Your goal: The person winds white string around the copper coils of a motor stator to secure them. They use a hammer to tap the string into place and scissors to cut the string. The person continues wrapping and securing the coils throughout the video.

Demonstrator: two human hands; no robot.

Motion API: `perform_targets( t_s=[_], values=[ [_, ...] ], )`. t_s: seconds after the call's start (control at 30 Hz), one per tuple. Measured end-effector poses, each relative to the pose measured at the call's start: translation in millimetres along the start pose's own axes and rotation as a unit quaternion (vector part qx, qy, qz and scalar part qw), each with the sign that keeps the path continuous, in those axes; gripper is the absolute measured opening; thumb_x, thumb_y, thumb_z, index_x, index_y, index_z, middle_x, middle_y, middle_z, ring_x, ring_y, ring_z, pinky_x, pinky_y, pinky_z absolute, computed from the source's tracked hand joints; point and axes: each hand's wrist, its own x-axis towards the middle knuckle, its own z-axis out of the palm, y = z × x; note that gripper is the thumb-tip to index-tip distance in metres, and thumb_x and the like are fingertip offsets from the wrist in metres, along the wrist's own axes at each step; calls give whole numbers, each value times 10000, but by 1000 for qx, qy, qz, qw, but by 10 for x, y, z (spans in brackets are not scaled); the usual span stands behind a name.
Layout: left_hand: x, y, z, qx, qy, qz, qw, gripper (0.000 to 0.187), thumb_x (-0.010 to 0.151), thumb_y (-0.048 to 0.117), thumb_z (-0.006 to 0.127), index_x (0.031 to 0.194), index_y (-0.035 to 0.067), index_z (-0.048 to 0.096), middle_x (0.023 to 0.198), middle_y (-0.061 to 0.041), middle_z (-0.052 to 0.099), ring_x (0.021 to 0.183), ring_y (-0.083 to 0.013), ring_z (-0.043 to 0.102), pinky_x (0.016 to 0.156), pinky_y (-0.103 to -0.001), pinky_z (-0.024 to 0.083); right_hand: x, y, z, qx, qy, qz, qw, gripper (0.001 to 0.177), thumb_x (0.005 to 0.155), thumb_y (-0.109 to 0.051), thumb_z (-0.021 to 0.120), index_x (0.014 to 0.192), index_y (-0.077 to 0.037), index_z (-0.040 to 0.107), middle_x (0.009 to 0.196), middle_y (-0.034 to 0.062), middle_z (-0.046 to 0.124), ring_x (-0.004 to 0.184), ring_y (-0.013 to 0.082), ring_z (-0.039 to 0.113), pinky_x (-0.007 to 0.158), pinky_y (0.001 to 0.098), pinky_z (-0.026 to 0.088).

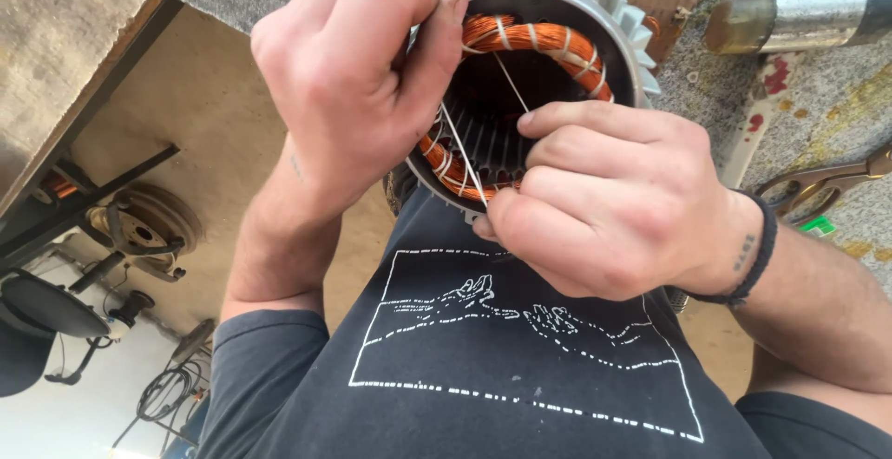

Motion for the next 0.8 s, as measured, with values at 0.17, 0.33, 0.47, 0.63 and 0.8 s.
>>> perform_targets(
  t_s=[0.17,0.33,0.47,0.63,0.8],
  values=[
    [39,26,-55,83,-54,48,994,125,1027,15,727,969,42,619,864,-78,616,734,-242,617,646,-347,476,-38,-98,-28,30,-15,24,999,297,896,-145,794,689,-74,594,565,8,471,527,211,548,658,365,555],
    [-20,-8,-2,39,-67,35,996,87,1040,29,723,1039,43,637,947,-71,653,806,-228,657,707,-318,516,-29,-470,-135,77,-57,151,984,182,878,-170,773,906,-37,653,647,24,561,566,210,583,565,353,470],
    [-3,23,47,4,-68,-22,997,126,1045,15,782,1029,35,659,924,-88,651,751,-206,644,646,-301,511,9,-607,-123,93,-78,229,966,263,882,-160,755,1070,-9,650,724,39,604,641,221,631,594,361,483],
    [-58,26,55,10,-16,74,997,142,1027,-10,807,1016,19,669,931,-86,670,782,-229,652,669,-327,505,-19,-708,-91,98,-77,232,965,319,888,-119,737,1165,5,640,793,53,615,699,227,643,628,360,502],
    [-632,-73,60,2,73,92,993,149,890,-51,782,860,44,672,757,-31,650,631,-206,576,590,-363,466,-26,-729,-144,80,-76,235,966,372,889,-110,731,1222,21,627,851,75,634,733,234,647,651,355,514]
  ],
)
